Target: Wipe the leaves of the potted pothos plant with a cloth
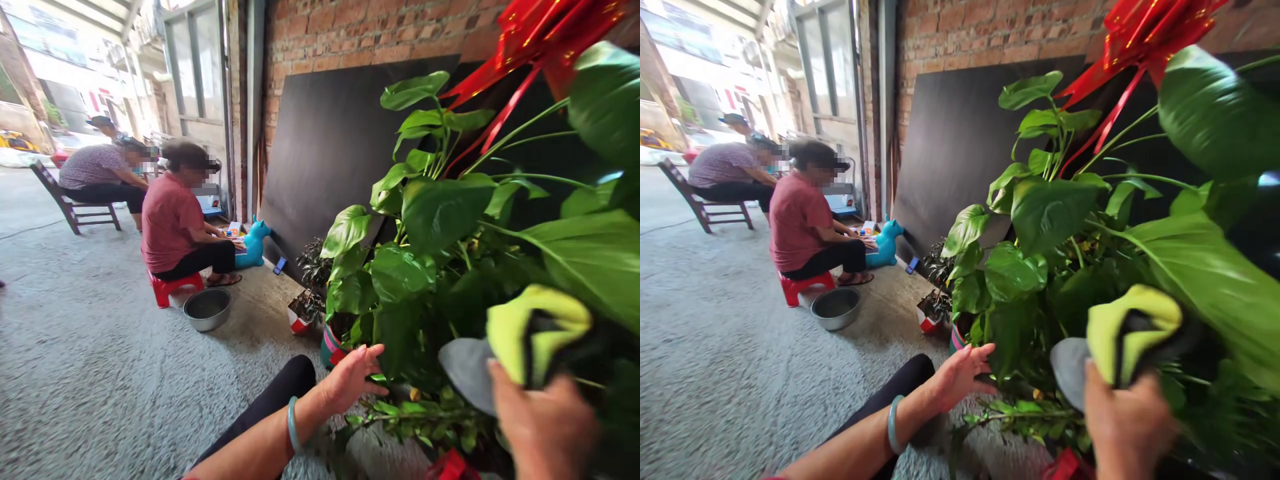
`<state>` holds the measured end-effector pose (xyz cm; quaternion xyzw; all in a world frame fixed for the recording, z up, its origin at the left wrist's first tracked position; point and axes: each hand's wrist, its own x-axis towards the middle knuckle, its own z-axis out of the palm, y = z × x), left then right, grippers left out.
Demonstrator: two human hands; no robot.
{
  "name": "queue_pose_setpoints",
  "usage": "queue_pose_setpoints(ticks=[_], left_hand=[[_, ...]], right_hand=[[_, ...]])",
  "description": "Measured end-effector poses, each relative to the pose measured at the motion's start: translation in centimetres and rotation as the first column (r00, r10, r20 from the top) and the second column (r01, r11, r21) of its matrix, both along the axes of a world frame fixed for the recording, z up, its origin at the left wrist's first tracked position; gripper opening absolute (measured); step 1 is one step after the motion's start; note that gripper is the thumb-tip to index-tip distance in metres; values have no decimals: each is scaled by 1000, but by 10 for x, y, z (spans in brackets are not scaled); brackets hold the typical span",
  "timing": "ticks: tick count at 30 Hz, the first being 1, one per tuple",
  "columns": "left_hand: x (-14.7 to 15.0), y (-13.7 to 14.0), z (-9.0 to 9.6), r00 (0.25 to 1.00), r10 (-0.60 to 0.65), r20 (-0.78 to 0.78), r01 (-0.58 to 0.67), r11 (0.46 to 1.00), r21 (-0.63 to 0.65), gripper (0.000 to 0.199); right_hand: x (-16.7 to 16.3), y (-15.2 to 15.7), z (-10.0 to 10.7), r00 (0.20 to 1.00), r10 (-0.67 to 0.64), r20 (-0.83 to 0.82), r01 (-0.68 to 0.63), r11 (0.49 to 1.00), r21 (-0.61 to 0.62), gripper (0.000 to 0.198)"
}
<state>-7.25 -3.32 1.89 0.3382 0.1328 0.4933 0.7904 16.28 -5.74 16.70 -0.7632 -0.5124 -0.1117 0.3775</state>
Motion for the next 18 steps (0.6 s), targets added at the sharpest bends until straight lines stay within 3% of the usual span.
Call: queue_pose_setpoints(ticks=[1, 3, 6, 11, 15, 18], left_hand=[[0, 0, 1, 1000, 1, 3, -1, 1000, 1, 67], [-2, 0, 2, 1000, -5, -12, 5, 1000, -2, 70], [-6, 2, 1, 999, -17, -30, 15, 998, -54, 76], [-4, 3, -7, 1000, 29, -6, -29, 984, -178, 67], [4, 0, -7, 1000, 0, 1, 0, 986, -168, 60], [2, -1, -2, 999, -12, -41, 6, 989, -151, 65]], right_hand=[[-18, 1, -11, 997, 65, -48, -69, 994, -83, 53], [-53, -4, -41, 936, 288, -203, -328, 922, -205, 47], [-89, -24, -85, 829, 459, -319, -521, 842, -142, 47], [-102, -44, -111, 814, 470, -341, -533, 838, -119, 57], [-98, -42, -127, 876, 396, -277, -432, 898, -84, 65], [-88, -41, -136, 869, 381, -317, -430, 897, -101, 55]])
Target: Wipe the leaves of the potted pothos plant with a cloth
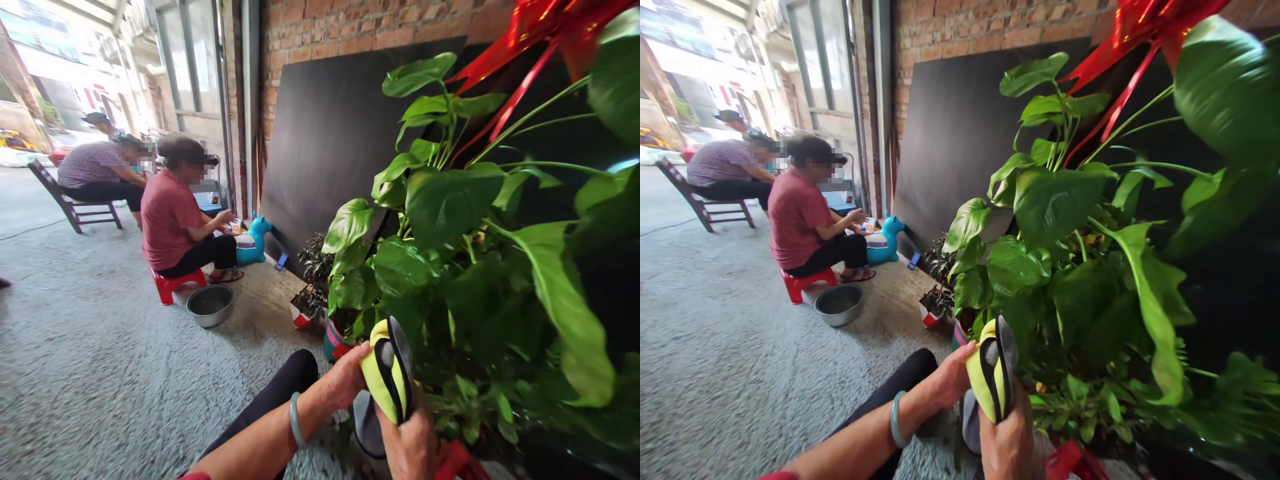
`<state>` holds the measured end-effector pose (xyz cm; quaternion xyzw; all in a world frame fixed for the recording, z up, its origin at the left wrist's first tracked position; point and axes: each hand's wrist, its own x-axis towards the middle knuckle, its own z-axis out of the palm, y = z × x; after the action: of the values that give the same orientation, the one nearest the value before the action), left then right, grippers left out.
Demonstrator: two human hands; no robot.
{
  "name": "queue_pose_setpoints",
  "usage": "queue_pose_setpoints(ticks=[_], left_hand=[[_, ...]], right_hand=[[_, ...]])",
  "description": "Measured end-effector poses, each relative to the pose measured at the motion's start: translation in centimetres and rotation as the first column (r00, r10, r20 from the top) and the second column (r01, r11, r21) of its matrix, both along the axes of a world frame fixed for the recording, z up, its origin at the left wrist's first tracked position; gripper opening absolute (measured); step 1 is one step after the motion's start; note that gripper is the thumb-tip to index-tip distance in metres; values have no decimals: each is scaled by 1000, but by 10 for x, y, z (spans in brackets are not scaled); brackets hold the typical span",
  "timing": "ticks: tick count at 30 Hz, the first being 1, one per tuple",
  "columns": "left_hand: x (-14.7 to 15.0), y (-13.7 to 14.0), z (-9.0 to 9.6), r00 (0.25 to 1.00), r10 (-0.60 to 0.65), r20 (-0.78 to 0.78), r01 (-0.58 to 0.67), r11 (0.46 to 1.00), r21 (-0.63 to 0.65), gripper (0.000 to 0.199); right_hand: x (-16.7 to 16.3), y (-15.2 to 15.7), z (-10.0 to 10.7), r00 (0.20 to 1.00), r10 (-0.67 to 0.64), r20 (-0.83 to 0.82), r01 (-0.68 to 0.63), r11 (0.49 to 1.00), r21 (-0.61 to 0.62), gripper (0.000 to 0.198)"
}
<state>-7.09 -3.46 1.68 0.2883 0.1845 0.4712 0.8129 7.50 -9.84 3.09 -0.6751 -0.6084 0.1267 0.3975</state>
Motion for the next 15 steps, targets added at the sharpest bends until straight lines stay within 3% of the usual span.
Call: queue_pose_setpoints(ticks=[3, 5, 6, 8, 9, 10, 12, 14, 15], left_hand=[[-8, 0, 7, 999, -36, -18, 38, 994, 100, 70], [-13, -1, 10, 999, -34, -5, 34, 989, 144, 69], [-13, -1, 10, 1000, -21, 5, 20, 989, 146, 68], [-10, -1, 7, 1000, -1, 29, -2, 992, 129, 66], [-8, -1, 3, 999, -1, 41, -4, 992, 124, 65], [-6, 0, -3, 999, -5, 49, -1, 993, 120, 64], [-5, 8, -16, 999, 5, 38, -8, 998, 60, 58], [-13, 24, -29, 999, 48, 1, -47, 992, -116, 47], [-21, 35, -33, 996, 86, 8, -82, 972, -220, 41]], right_hand=[[17, 0, 31, 996, -43, -80, 41, 999, -23, 47], [25, 4, 78, 978, -197, -64, 204, 968, 145, 49], [25, 8, 106, 952, -304, -49, 303, 902, 308, 51], [18, 24, 156, 909, -414, -59, 378, 754, 538, 56], [11, 35, 174, 918, -396, -19, 331, 741, 584, 58], [4, 46, 185, 931, -364, 25, 281, 759, 587, 59], [-12, 66, 185, 960, -231, 160, 133, 875, 466, 53], [-21, 73, 162, 965, -51, 256, -5, 977, 214, 48], [-20, 71, 148, 965, 58, 256, -80, 994, 78, 51]])
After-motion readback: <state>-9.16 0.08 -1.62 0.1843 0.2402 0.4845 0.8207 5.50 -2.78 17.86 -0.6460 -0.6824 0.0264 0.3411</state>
